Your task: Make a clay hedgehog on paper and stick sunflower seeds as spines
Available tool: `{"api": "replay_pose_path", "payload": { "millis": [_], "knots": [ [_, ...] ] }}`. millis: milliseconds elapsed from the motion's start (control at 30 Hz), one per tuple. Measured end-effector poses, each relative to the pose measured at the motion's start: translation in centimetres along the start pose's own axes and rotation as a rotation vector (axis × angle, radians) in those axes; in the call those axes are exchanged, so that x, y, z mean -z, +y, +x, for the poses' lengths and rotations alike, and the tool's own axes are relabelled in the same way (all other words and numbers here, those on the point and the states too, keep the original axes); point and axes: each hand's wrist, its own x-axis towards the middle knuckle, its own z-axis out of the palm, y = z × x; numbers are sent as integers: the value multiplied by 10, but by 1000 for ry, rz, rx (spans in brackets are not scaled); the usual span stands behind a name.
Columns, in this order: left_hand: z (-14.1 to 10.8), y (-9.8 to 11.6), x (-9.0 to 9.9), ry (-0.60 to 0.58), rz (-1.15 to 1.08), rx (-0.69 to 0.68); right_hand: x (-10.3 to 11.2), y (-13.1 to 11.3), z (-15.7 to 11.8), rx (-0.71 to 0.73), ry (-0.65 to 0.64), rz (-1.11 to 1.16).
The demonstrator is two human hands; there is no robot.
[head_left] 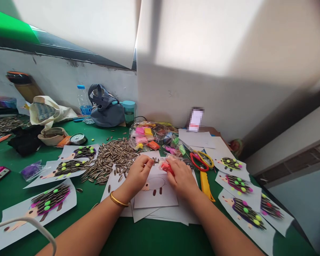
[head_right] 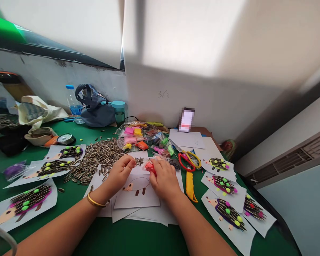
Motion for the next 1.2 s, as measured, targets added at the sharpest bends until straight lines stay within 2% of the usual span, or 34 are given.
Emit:
{"api": "replay_pose_path", "payload": {
  "millis": [133,233,400,567,633,733,833,1033,1200],
  "knots": [
    [3,1,-1,-40,-347,192,-1,10,6,-76,32,-95],
    [3,3,-1,-56,-455,276,-4,17,9,-100,60,-143],
    [3,4,0,-78,-456,316,-3,16,11,-99,37,-172],
    [3,3,1,-59,-482,300,8,6,7,-31,85,-107],
    [4,3,2,-41,-502,286,10,3,4,28,2,-63],
    [5,0,2,-38,-518,286,11,1,1,117,-188,-21],
    [6,-2,3,-39,-523,322,10,3,0,119,-284,-54],
    [7,-3,3,-36,-544,351,16,11,5,8,-282,-143],
    [8,-1,2,-38,-563,378,8,7,4,-12,-223,-99]
  ]
}}
